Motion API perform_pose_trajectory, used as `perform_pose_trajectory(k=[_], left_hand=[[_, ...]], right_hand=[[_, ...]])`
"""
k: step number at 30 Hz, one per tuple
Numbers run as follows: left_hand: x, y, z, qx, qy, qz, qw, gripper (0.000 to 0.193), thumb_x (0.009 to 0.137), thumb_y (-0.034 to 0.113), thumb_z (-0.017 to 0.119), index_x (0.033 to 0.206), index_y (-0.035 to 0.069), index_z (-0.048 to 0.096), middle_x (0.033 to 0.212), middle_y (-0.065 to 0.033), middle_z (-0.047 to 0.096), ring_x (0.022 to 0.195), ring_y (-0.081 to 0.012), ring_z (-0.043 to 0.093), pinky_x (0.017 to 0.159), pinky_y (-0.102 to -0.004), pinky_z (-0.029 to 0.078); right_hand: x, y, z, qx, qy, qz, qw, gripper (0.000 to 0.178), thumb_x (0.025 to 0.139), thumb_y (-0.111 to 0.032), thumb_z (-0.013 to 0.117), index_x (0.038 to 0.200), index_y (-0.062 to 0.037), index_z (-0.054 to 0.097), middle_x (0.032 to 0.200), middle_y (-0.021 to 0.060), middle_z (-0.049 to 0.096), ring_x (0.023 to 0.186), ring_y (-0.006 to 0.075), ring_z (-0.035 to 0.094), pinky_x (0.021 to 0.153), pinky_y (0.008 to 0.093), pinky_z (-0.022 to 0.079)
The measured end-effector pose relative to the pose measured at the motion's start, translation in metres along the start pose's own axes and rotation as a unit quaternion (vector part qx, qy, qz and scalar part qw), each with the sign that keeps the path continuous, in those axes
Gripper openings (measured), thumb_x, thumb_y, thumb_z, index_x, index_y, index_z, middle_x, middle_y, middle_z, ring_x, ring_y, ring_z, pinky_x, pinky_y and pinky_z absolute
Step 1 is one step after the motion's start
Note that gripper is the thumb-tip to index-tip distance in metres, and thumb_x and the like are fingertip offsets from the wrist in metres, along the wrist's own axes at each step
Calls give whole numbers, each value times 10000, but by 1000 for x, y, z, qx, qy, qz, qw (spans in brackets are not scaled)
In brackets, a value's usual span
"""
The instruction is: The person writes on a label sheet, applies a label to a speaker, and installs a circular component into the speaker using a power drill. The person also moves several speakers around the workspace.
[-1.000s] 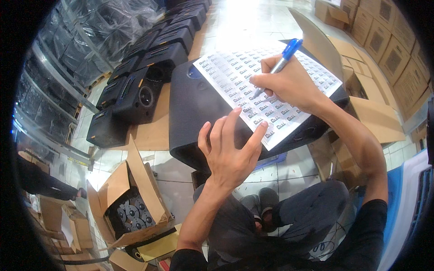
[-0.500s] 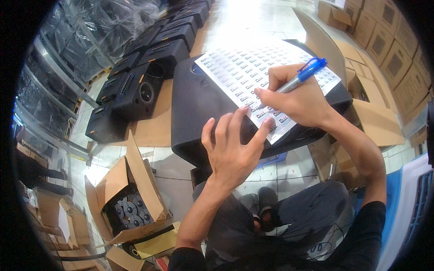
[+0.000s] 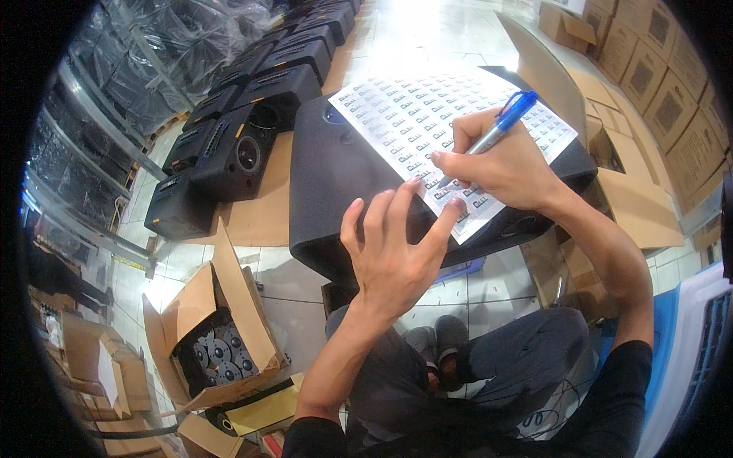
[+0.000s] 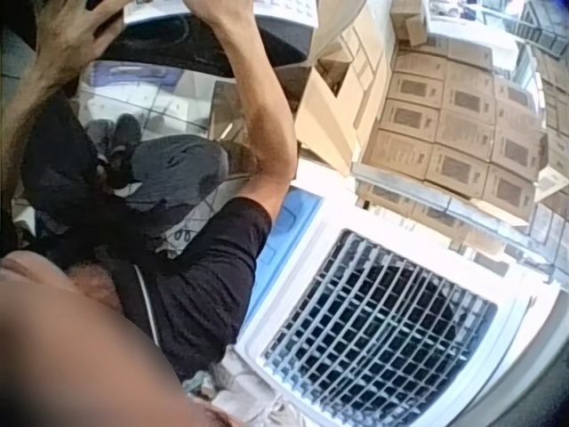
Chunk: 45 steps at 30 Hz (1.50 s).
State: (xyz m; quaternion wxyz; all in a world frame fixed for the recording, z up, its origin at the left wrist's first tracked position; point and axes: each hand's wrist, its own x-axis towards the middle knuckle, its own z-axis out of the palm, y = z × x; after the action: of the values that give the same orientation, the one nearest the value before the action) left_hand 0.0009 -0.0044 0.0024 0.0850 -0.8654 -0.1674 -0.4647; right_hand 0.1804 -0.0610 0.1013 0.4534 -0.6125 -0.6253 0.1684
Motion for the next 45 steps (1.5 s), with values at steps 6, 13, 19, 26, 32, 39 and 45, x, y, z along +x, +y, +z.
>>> perform_pose_trajectory(k=[6,13,19,26,32,39,45], left_hand=[[-1,0,0,-3,-1,-1,1000,409,725,177,736,1121,276,717,1266,-105,584,1170,-275,481,1081,-503,259],[1,1,0,-1,2,-4,1000,400,720,173,732,1106,275,723,1262,-96,584,1169,-271,483,1082,-499,262],[1,1,-1,-1,-1,-4,1000,413,709,163,737,1106,276,724,1261,-93,585,1163,-268,489,1082,-495,264],[1,1,-1,-3,-2,-3,1000,418,709,163,743,1110,275,723,1260,-92,588,1163,-268,491,1082,-495,264],[0,1,-1,-2,-1,0,1000,426,708,172,747,1120,277,720,1261,-94,588,1165,-270,491,1083,-496,263],[1,1,-1,-3,-2,-3,1000,432,705,170,746,1122,278,718,1271,-96,586,1167,-273,492,1084,-497,262],[1,0,-2,5,-6,2,1000,436,703,173,751,1126,267,707,1269,-92,594,1170,-272,496,1085,-501,269]], right_hand=[[1,1,0,-9,-4,1,1000,255,810,-159,695,649,12,596,557,28,567,520,80,527,484,259,385],[1,0,-1,4,21,12,1000,255,809,-145,692,638,13,590,547,37,571,511,83,537,481,254,398],[1,2,-1,-1,65,3,998,260,803,-139,687,623,19,585,519,54,569,487,98,545,477,258,403],[1,3,-1,0,53,18,998,275,786,-148,687,603,26,578,529,58,573,493,100,549,483,266,408],[1,1,0,-3,48,21,999,281,790,-154,682,604,29,577,528,65,569,496,107,555,489,273,416],[1,2,0,-14,72,9,997,275,791,-140,680,603,29,570,526,58,557,498,96,528,493,272,403],[-4,1,-2,10,119,-16,993,284,814,-137,696,612,3,555,523,19,516,515,57,460,481,266,353]])
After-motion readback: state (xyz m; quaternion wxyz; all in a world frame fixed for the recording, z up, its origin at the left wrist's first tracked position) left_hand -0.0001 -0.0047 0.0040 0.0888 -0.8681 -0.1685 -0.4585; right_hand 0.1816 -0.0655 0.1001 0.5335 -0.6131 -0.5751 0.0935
